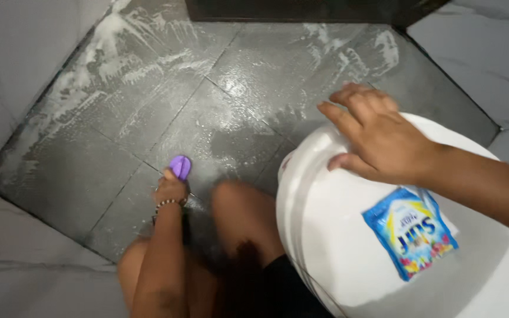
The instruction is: The person scrubs the tiled bathroom floor using a purple sponge, focusing on the corner and grout lines. They move around the floor area, scrubbing different sections and the drain cover.
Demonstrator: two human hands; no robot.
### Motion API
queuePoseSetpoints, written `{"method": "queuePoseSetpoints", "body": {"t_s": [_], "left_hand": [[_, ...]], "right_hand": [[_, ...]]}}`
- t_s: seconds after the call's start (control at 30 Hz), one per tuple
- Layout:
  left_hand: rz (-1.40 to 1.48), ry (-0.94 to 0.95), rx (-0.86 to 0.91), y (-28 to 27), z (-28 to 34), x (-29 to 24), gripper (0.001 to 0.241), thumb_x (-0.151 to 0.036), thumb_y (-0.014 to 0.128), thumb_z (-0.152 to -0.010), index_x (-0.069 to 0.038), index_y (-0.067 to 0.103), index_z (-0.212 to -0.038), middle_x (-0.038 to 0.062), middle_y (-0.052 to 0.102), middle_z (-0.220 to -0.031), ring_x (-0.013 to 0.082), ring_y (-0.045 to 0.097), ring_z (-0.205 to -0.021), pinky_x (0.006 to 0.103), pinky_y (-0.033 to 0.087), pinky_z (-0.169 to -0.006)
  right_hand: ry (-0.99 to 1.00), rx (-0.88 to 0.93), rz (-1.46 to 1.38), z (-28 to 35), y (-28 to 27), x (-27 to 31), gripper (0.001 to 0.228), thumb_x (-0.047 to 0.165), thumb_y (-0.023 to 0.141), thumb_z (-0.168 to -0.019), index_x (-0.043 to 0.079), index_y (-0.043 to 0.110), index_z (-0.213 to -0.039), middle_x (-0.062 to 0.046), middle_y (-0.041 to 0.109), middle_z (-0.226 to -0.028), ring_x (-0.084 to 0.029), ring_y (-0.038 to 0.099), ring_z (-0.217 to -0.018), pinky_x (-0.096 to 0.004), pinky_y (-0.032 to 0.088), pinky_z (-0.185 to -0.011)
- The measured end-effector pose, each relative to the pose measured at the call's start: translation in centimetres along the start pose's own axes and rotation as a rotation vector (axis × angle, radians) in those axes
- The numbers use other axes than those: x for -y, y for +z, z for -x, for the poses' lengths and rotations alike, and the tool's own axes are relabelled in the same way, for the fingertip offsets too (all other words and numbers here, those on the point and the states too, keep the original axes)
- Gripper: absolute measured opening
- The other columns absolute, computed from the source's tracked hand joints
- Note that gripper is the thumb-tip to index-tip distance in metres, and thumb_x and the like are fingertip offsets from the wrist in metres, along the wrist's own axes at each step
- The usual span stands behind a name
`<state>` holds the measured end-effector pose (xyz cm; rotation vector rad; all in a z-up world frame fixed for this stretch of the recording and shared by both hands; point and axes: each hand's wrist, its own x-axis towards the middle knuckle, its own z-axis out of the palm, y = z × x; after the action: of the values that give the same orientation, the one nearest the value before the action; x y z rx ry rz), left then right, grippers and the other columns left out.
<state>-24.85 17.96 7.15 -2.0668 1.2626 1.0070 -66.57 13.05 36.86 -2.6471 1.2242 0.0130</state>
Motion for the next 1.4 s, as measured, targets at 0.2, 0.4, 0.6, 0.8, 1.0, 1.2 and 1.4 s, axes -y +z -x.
{"method": "queuePoseSetpoints", "body": {"t_s": [0.2,0.4,0.6,0.8,1.0,1.2,1.4], "left_hand": [[0.012,-0.026,-0.105,2.7,-0.2,1.1,0.050,-0.041,0.052,-0.101,-0.013,0.030,-0.136,0.018,0.056,-0.132,0.0348,0.062,-0.117,0.0509,0.049,-0.096],[0.088,-0.015,-0.216,3.4,-2.3,1.4,0.062,-0.035,0.072,-0.084,-0.015,0.036,-0.130,0.015,0.057,-0.127,0.0350,0.066,-0.112,0.0505,0.050,-0.094],[0.032,-0.026,-0.269,4.0,-3.3,1.4,0.033,-0.022,0.037,-0.104,-0.013,0.039,-0.136,0.015,0.058,-0.127,0.0327,0.067,-0.106,0.0512,0.045,-0.093],[0.103,-0.012,-0.364,4.0,-2.6,1.4,0.023,-0.026,0.036,-0.105,-0.016,0.050,-0.120,0.013,0.064,-0.117,0.0314,0.066,-0.100,0.0505,0.043,-0.092],[0.018,0.010,-0.336,5.3,-1.9,1.5,0.039,-0.020,0.034,-0.100,-0.013,0.039,-0.138,0.017,0.061,-0.127,0.0325,0.067,-0.105,0.0510,0.045,-0.091],[0.058,0.184,-0.349,12.1,2.7,2.8,0.040,-0.026,0.043,-0.095,-0.015,0.047,-0.134,0.014,0.065,-0.119,0.0317,0.069,-0.103,0.0574,0.051,-0.086],[-0.006,0.231,-0.314,10.5,3.5,7.6,0.040,-0.015,0.039,-0.102,-0.010,0.034,-0.142,0.016,0.069,-0.122,0.0365,0.069,-0.105,0.0599,0.040,-0.102]], "right_hand": [[-0.006,-0.102,0.125,-0.1,0.8,1.3,0.090,0.070,0.036,-0.094,0.001,0.044,-0.150,-0.026,0.049,-0.141,-0.049,0.042,-0.142,-0.057,0.036,-0.106],[0.077,-0.069,0.057,-0.4,0.4,1.6,0.089,0.070,0.026,-0.093,0.003,0.041,-0.151,-0.025,0.044,-0.150,-0.049,0.036,-0.147,-0.062,0.034,-0.110],[0.050,-0.106,0.084,-0.1,1.2,0.5,0.092,0.065,0.029,-0.093,-0.005,0.044,-0.151,-0.034,0.051,-0.143,-0.054,0.044,-0.143,-0.064,0.041,-0.105],[0.001,-0.133,0.002,-0.4,0.7,1.1,0.085,0.056,0.033,-0.098,-0.011,0.048,-0.148,-0.036,0.049,-0.137,-0.051,0.045,-0.134,-0.064,0.037,-0.110],[-0.087,-0.174,0.069,0.2,1.6,0.6,0.081,0.049,0.039,-0.101,-0.014,0.054,-0.150,-0.036,0.053,-0.134,-0.052,0.052,-0.126,-0.059,0.043,-0.108],[0.111,0.060,-0.012,0.2,2.6,-1.0,0.081,0.051,0.041,-0.093,0.001,0.047,-0.157,-0.030,0.045,-0.148,-0.053,0.054,-0.124,-0.062,0.043,-0.098],[-0.211,-0.114,0.084,-3.9,3.1,-2.9,0.065,0.037,0.049,-0.109,-0.014,0.064,-0.147,-0.036,0.057,-0.142,-0.047,0.052,-0.136,-0.052,0.035,-0.123]]}}
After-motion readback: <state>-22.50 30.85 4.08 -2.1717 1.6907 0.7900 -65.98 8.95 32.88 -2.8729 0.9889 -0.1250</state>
